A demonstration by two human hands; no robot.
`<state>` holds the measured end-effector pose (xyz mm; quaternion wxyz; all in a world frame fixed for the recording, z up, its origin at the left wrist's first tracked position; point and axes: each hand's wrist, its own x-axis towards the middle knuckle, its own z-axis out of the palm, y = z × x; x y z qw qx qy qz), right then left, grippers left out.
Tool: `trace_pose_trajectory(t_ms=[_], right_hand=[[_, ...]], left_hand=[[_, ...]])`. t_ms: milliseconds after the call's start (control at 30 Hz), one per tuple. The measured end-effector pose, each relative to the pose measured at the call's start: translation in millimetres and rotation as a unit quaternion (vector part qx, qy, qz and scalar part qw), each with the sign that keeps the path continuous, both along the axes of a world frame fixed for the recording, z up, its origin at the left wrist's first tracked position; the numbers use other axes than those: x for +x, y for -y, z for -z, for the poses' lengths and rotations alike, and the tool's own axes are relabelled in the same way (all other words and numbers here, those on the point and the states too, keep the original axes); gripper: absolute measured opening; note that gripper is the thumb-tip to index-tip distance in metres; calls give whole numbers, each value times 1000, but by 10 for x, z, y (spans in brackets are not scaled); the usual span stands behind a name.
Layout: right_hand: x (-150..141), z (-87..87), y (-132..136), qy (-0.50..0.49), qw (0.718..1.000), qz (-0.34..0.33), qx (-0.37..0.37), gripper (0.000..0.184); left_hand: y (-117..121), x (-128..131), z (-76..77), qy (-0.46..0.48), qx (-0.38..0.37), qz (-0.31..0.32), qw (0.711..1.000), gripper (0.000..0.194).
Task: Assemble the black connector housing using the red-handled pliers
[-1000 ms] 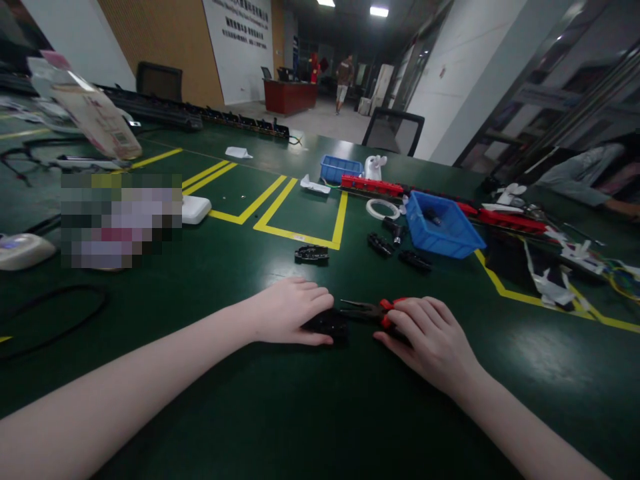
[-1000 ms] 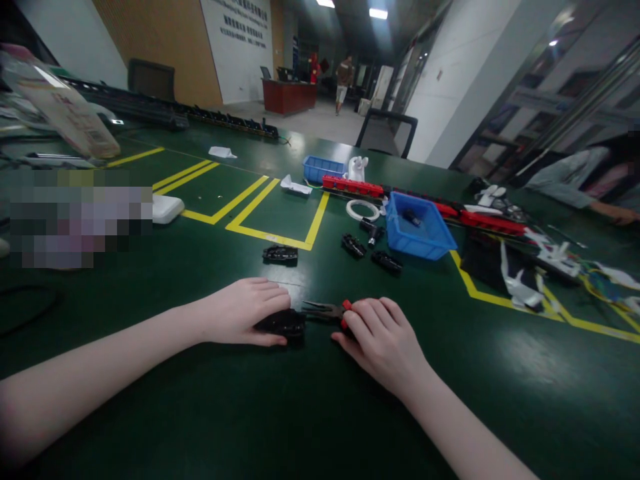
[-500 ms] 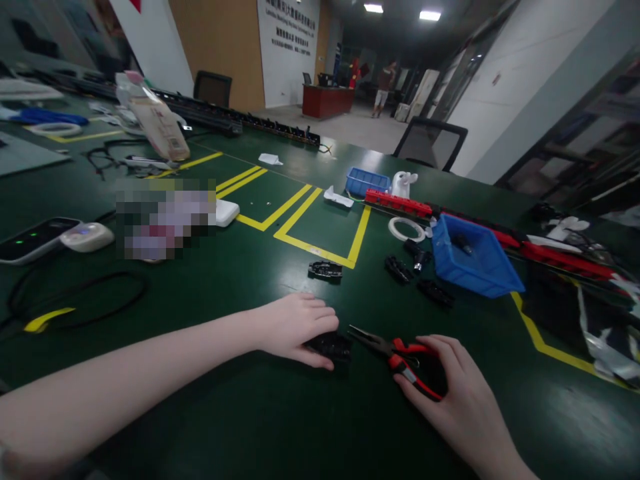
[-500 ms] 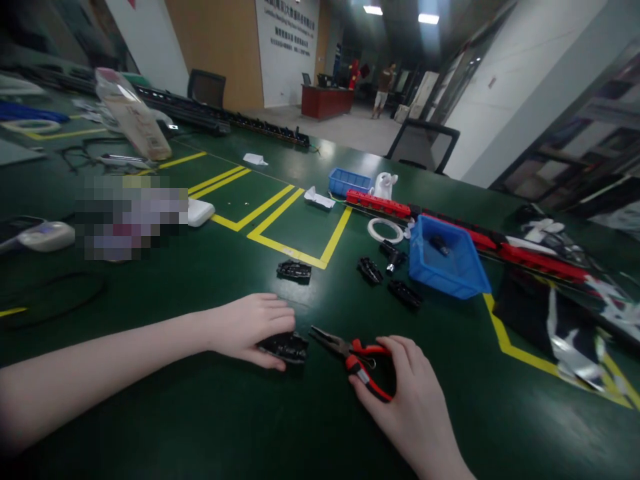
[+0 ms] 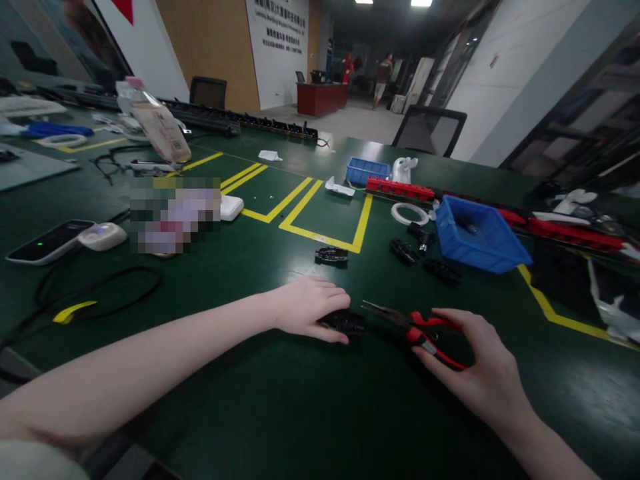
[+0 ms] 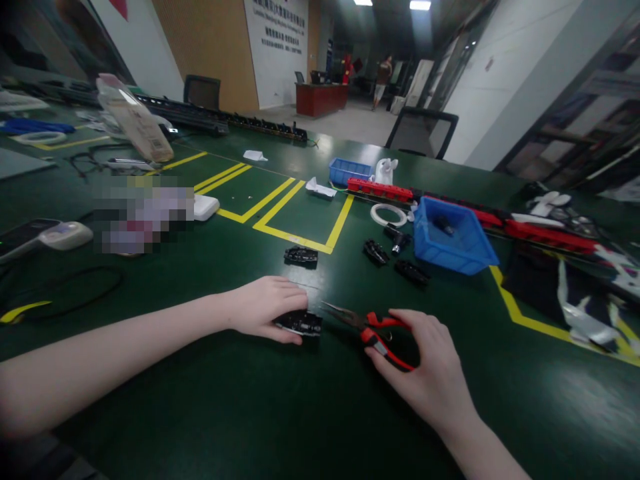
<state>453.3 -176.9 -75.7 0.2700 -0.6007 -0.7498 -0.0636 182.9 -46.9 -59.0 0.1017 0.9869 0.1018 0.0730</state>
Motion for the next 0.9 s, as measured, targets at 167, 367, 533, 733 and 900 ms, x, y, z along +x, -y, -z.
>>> trace_pose_trajectory(t_ms=[167,367,533,733,900], right_hand=[[-68,-60,25,-17,998,-29,45,52],[-94,-107,64,-57,998,-23,3,45],[-134,-121,91,-70,995,-37,-54,45],[-175,-107,104,-69,995,-23,-76,45],[-184,-104,95,-76,993,-29,-87,44]], left_hand=[[-6,-7,7,-4,-15,-2,1000,37],[-8,-10,4,-3,-31,-4,1000,36],[-10,0,-11,-13,-50,-10,999,35],[11,-1,-22,-16,-37,-12,999,32],[20,4,-30,-19,-22,-10,1000,32]])
